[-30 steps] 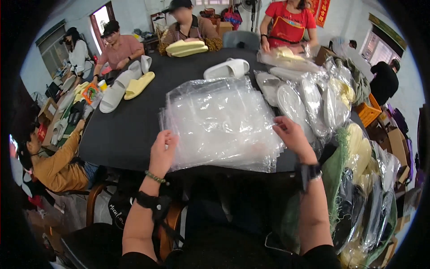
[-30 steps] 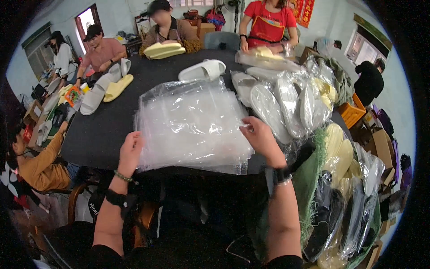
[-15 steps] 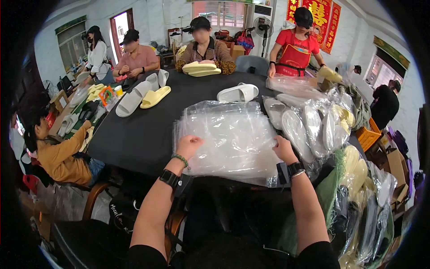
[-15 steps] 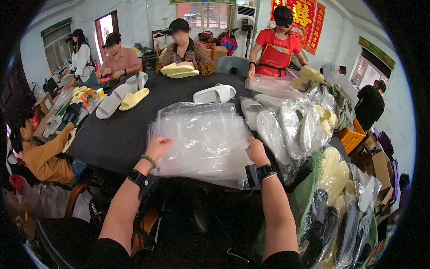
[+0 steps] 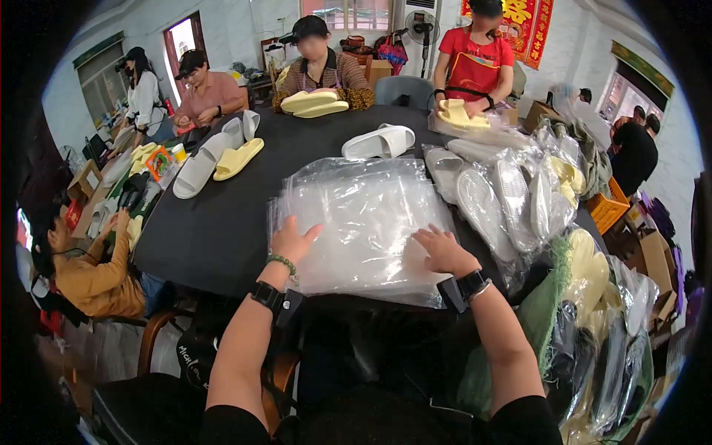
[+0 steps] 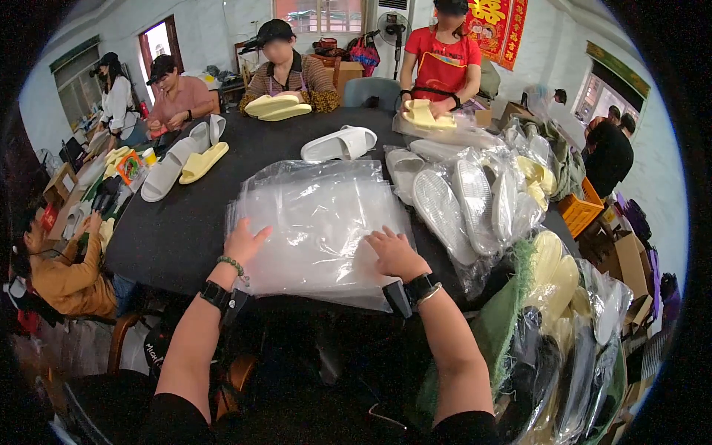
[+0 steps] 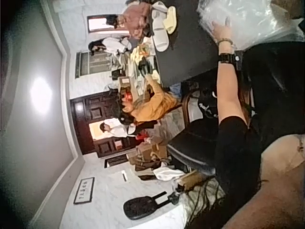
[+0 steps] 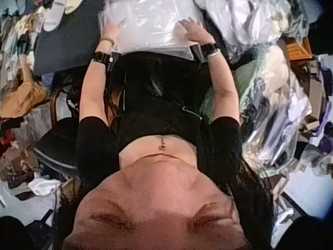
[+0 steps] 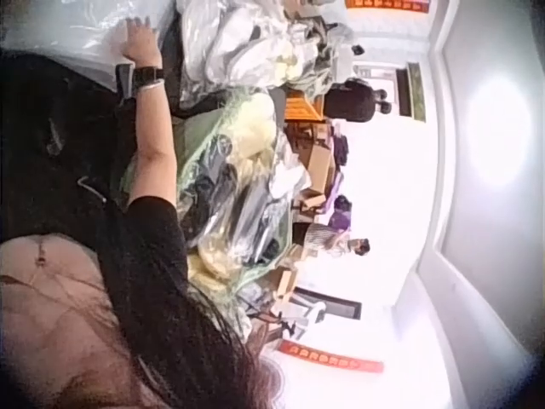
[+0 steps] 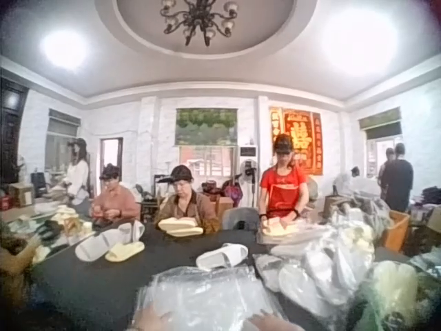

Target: The recorder and several other workers are sorting and packaging various colors of sandals into individual plastic bags at a shared table.

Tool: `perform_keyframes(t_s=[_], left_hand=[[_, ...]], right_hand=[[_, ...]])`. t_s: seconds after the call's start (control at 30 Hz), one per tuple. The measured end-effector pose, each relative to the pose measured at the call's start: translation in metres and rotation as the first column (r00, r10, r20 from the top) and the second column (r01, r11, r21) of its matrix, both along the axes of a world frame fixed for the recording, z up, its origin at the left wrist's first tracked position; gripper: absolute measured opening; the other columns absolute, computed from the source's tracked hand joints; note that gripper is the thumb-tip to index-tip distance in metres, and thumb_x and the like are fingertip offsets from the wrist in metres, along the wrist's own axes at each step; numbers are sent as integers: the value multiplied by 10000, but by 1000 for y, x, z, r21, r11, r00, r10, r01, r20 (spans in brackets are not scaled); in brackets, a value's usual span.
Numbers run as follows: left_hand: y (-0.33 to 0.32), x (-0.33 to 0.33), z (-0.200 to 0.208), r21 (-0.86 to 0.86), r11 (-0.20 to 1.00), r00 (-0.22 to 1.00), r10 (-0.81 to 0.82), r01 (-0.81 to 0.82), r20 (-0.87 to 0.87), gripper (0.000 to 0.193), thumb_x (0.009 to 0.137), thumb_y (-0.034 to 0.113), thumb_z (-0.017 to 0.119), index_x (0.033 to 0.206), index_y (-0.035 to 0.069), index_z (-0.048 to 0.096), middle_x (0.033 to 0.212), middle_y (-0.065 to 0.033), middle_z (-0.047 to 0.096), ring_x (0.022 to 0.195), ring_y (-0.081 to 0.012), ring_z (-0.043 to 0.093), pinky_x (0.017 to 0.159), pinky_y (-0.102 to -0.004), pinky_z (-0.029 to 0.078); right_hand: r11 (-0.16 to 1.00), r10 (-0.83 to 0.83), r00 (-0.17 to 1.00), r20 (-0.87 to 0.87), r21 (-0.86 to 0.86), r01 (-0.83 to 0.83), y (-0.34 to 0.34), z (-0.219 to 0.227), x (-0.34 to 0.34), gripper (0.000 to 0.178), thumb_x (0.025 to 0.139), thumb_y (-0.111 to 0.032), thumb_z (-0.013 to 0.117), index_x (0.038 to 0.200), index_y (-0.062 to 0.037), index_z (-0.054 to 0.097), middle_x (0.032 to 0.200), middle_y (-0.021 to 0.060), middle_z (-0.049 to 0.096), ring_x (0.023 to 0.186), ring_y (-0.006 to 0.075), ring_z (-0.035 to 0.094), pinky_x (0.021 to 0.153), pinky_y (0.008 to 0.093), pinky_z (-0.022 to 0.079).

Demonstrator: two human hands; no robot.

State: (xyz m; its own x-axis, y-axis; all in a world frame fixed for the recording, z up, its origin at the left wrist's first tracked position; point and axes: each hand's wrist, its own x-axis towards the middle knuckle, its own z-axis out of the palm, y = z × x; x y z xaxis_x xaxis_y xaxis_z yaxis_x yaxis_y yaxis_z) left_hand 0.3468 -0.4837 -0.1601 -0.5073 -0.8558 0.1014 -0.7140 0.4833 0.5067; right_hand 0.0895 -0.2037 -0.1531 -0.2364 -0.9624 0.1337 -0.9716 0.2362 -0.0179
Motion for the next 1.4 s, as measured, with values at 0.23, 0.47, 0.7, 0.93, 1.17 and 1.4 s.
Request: perform_keyframes(t_s=[0.23, 0.47, 0.7, 0.93, 1.17, 1.4], left_hand=[[-21, 5, 0, 319, 916, 920, -115, 244, -375, 845, 825, 543, 713, 1384, -23, 430, 1216, -230, 618, 1093, -328, 618, 932, -388, 487], [25, -3, 55, 669, 670, 700, 308, 322, -644, 803, 883, 460, 702, 1473, 88, 303, 1314, -171, 548, 1054, -250, 622, 816, -406, 503], [7, -3, 29, 615, 683, 737, 164, 395, -655, 750, 886, 453, 704, 1420, 25, 396, 1300, -149, 563, 1085, -265, 593, 835, -420, 497], [6, 4, 40, 472, 775, 753, -8, 421, -658, 552, 945, 385, 643, 1356, 41, 511, 1295, -70, 578, 1088, -182, 543, 860, -342, 485], [43, 9, 50, -245, 750, 623, -652, 615, -433, 579, 873, 244, 720, 1387, 101, 498, 1319, -98, 583, 1177, -257, 549, 935, -403, 489], [7, -1, 17, -616, 623, 715, -686, 483, -133, 370, 762, 37, 644, 1130, 76, 660, 1151, -113, 669, 1103, -316, 584, 946, -441, 486]], right_hand=[[981, 28, 988, 153, -196, 3, -13, -11, 2, 252, 848, -76, 549, 1077, -40, 649, 950, 196, 685, 882, 384, 648, 795, 477, 511], [823, 42, 934, 354, -542, 168, -12, 26, 10, 248, 932, -83, 528, 1162, -31, 606, 905, 259, 656, 836, 436, 630, 735, 519, 487], [865, 58, 932, 357, -484, 131, -14, 32, 34, 238, 931, -82, 530, 1143, -11, 612, 986, 261, 656, 910, 427, 629, 794, 491, 504], [929, 70, 930, 360, -363, 70, -6, -2, 37, 232, 930, -82, 523, 1118, 9, 624, 979, 254, 668, 895, 422, 639, 805, 479, 516], [948, -28, 897, 441, -273, 163, -10, 0, 41, 234, 916, -69, 504, 1096, 14, 627, 913, 263, 658, 832, 426, 646, 753, 482, 523], [952, -15, 908, 419, -273, 142, -4, 2, 41, 211, 912, -76, 511, 1071, -1, 629, 876, 245, 661, 816, 412, 651, 748, 484, 525]])
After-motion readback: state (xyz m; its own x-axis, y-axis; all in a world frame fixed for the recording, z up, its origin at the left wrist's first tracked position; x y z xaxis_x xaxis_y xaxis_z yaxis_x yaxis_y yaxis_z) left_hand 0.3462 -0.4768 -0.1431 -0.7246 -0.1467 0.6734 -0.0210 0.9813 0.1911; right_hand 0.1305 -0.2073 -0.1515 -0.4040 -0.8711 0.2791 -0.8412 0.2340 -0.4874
